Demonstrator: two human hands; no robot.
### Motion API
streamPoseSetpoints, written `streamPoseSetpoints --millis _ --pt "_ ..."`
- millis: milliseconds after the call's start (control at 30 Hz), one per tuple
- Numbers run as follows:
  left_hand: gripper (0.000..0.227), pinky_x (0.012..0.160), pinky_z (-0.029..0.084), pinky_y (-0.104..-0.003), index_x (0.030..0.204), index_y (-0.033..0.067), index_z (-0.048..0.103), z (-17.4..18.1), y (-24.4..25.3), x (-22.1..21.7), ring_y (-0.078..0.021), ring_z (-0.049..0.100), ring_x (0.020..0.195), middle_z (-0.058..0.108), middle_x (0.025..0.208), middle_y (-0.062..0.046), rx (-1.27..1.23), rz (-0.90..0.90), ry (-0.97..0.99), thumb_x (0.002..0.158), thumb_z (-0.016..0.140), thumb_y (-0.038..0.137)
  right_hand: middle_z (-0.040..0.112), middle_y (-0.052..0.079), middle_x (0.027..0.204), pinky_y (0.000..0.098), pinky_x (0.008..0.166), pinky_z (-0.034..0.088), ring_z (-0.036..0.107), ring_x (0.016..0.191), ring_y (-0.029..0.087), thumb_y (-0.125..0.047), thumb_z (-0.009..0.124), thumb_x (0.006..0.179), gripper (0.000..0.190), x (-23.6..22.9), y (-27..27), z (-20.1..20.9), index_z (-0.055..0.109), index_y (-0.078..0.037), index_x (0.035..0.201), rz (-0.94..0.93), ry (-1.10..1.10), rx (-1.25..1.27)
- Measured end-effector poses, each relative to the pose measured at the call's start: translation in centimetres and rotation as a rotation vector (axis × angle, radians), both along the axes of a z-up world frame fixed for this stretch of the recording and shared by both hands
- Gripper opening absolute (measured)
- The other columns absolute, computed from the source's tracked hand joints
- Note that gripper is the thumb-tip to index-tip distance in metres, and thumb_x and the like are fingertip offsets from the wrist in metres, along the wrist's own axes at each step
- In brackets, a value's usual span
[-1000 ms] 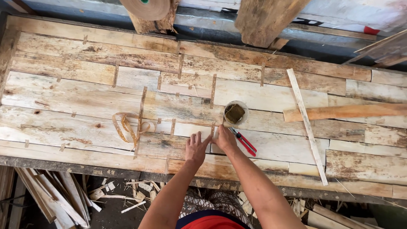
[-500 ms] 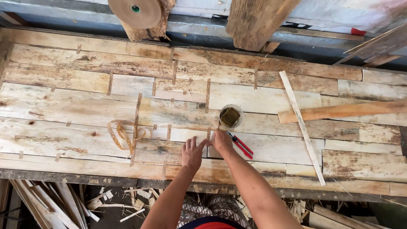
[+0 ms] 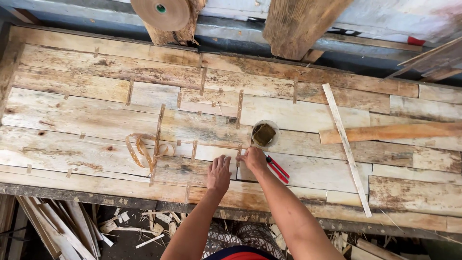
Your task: Assembling and gluing small pieces of wood onto a larger panel to create a decorative surface.
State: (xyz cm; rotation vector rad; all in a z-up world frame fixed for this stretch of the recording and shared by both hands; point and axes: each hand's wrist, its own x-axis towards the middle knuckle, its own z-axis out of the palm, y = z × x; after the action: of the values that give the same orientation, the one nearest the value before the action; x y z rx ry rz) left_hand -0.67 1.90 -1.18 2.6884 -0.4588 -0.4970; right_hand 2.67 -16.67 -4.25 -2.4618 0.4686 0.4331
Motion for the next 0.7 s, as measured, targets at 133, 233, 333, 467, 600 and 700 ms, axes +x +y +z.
streamPoseSetpoints --millis 133,233,333,467,600,700 --pt "0.065 0.111 0.036 -0.045 0.144 0.0125 0.047 -0.9 0.3 -0.5 -0.0247 0.04 0.138 0.046 0.148 -0.005 0.004 0.007 -0.044 0.086 0.075 0.023 0.073 0.015 0.073 0.0436 0.067 0.056 0.072 0.073 0.032 -0.049 0.093 0.068 0.053 -0.6 0.7 0.9 0.069 -0.002 0.073 -0.048 -0.034 -0.01" --pt "0.065 0.108 0.036 -0.046 0.142 0.0094 0.048 -1.1 0.3 -0.4 -0.0264 0.041 0.136 0.046 0.147 -0.007 -0.025 0.003 -0.106 0.084 0.076 0.023 0.071 0.014 0.072 0.0438 0.066 0.055 0.071 0.072 0.03 -0.047 0.093 0.071 0.054 -0.9 0.8 2.0 0.065 -0.001 0.074 -0.015 0.026 -0.012" --pt "0.056 0.11 0.036 -0.044 0.137 0.0139 0.053 1.0 0.3 -0.1 -0.0239 0.041 0.139 0.047 0.148 -0.003 -0.023 0.031 -0.015 0.087 0.075 0.022 0.069 0.011 0.072 0.0433 0.067 0.053 0.069 0.074 0.029 -0.037 0.092 0.074 0.043 -1.9 0.3 1.6 0.065 -0.004 0.078 0.046 -0.039 0.005" --pt "0.047 0.11 0.038 -0.044 0.133 0.0157 0.057 1.3 0.8 0.9 -0.0259 0.048 0.133 0.056 0.14 -0.005 -0.133 0.1 0.086 0.088 0.071 0.016 0.07 0.008 0.082 0.0423 0.072 0.054 0.07 0.079 0.028 -0.024 0.085 0.081 0.028 -3.8 -0.6 1.7 0.067 -0.006 0.091 0.12 -0.168 0.132" --pt "0.035 0.103 0.05 -0.043 0.134 0.0174 0.062 1.4 3.4 1.4 -0.0287 0.062 0.118 0.063 0.138 -0.005 -0.423 0.466 0.135 0.099 0.058 0.014 0.069 0.012 0.103 0.0408 0.08 0.056 0.069 0.094 0.028 -0.017 0.077 0.089 0.021 -5.8 -0.4 5.1 0.067 -0.004 0.102 0.254 -0.269 0.233" --pt "0.024 0.108 0.046 -0.042 0.127 0.0152 0.066 0.6 6.4 -0.3 -0.0258 0.062 0.12 0.067 0.128 -0.006 -0.308 0.487 0.06 0.105 0.056 0.017 0.07 0.011 0.106 0.0397 0.086 0.056 0.067 0.1 0.028 -0.018 0.077 0.087 0.019 -7.9 0.2 5.8 0.07 -0.006 0.099 0.375 -0.281 0.171"
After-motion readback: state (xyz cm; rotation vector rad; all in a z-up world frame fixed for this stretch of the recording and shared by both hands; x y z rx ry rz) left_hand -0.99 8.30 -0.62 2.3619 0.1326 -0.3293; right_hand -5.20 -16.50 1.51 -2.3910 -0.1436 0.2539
